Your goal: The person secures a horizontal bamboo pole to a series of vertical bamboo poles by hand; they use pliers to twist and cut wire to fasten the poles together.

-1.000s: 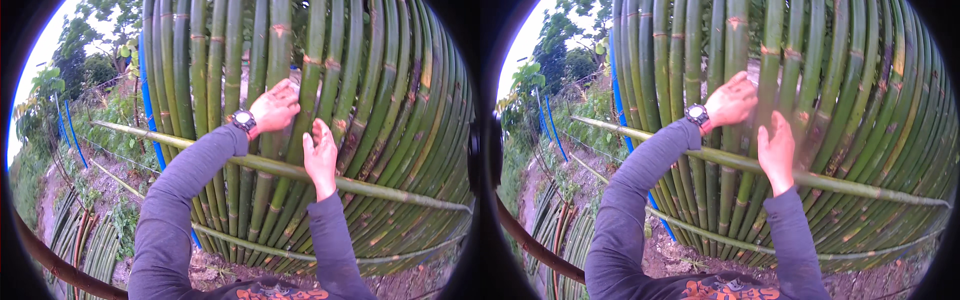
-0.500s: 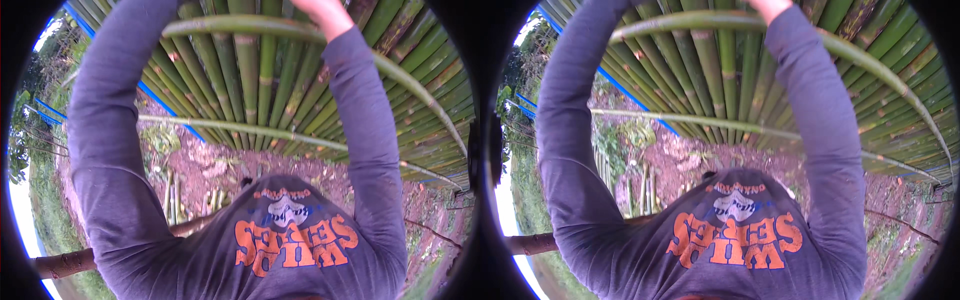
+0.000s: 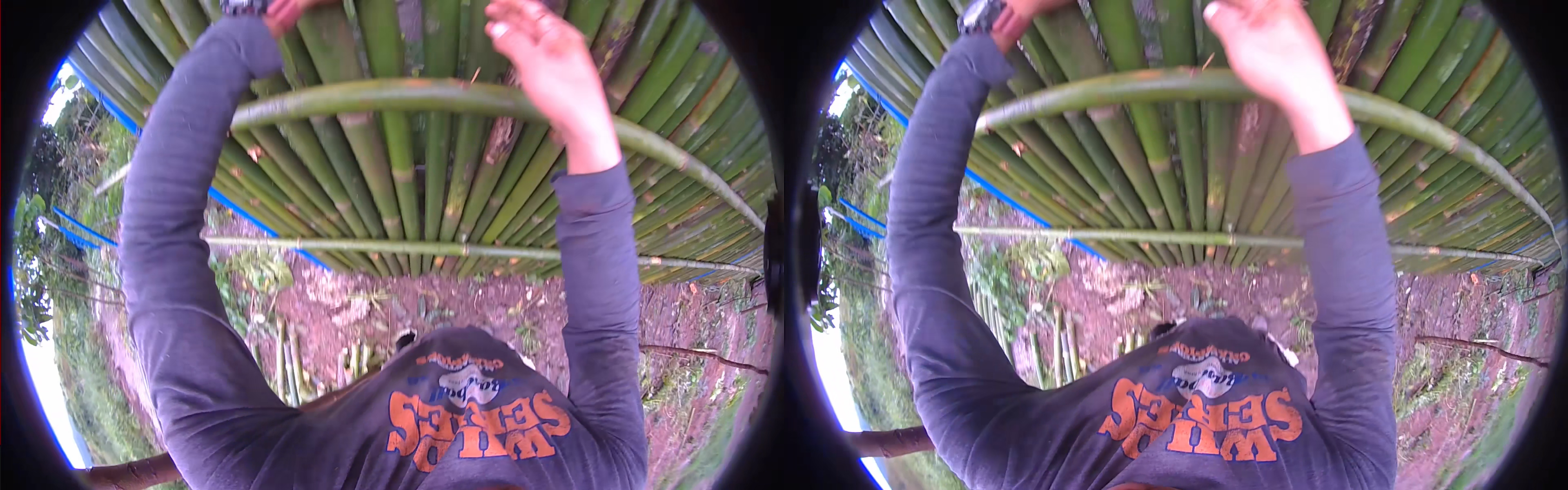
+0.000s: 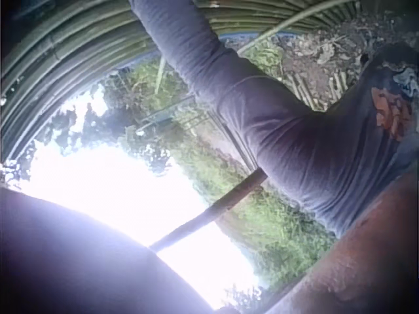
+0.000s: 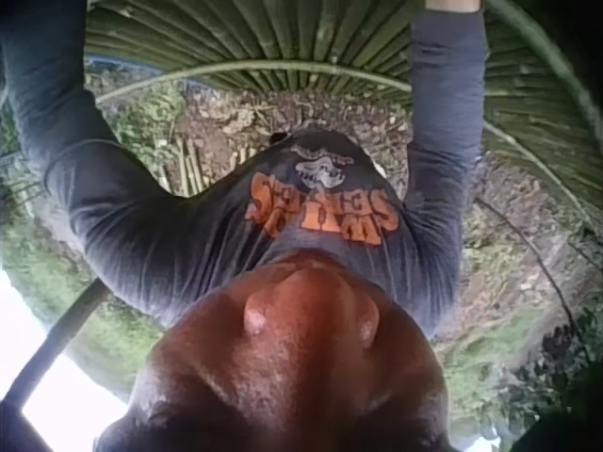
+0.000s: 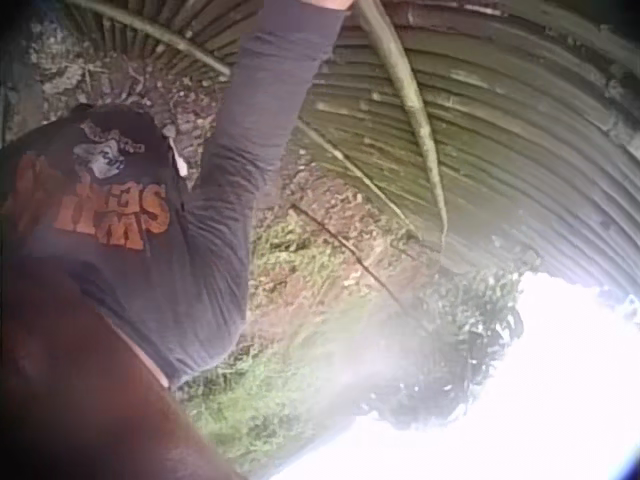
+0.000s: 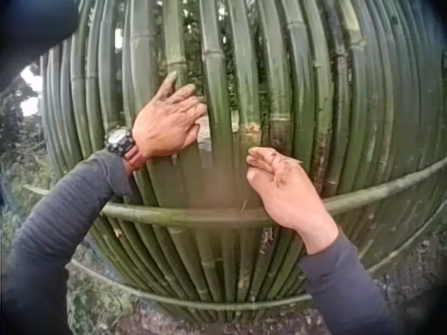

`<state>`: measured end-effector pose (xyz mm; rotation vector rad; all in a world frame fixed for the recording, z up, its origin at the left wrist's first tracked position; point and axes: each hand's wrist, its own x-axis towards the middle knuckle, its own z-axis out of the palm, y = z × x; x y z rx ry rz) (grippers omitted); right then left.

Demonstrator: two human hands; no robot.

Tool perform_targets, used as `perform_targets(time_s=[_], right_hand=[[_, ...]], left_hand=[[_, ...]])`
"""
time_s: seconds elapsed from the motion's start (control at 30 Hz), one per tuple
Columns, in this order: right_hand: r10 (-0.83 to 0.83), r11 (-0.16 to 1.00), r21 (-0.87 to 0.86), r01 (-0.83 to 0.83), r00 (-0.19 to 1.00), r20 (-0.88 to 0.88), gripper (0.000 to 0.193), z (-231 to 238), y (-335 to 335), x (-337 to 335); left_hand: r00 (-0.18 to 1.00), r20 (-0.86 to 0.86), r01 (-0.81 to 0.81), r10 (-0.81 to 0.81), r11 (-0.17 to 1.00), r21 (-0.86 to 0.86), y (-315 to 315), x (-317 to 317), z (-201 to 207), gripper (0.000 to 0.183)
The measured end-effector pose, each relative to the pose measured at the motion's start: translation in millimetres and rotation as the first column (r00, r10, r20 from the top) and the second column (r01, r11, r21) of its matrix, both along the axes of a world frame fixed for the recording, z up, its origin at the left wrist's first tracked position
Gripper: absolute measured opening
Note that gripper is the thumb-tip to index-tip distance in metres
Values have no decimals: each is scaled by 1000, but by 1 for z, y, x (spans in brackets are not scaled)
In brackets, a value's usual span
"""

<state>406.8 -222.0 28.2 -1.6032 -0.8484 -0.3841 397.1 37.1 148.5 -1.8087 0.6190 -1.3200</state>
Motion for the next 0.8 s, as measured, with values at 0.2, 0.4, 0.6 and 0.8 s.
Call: perform_targets(time_s=[0.2, 0.4, 0.6, 0.8], right_hand=[[-247, 937, -184, 296, 937, 248, 58, -1, 45, -4], [-261, 944, -120, 307, 918, 299, 46, 1, 52, 5], [-136, 980, -111, 164, 964, 226, 53, -8, 59, 11], [233, 972, -29, -232, 952, 199, 46, -7, 26, 19]], left_hand=[[997, -14, 82, -82, 996, -36, -12, -19, 11, 36], [960, 139, 228, -243, 967, 115, -24, -10, 24, 38], [972, 77, 216, -223, 972, 94, -22, -9, 15, 33], [987, -47, 153, -151, 987, 57, -35, -8, -5, 32]])
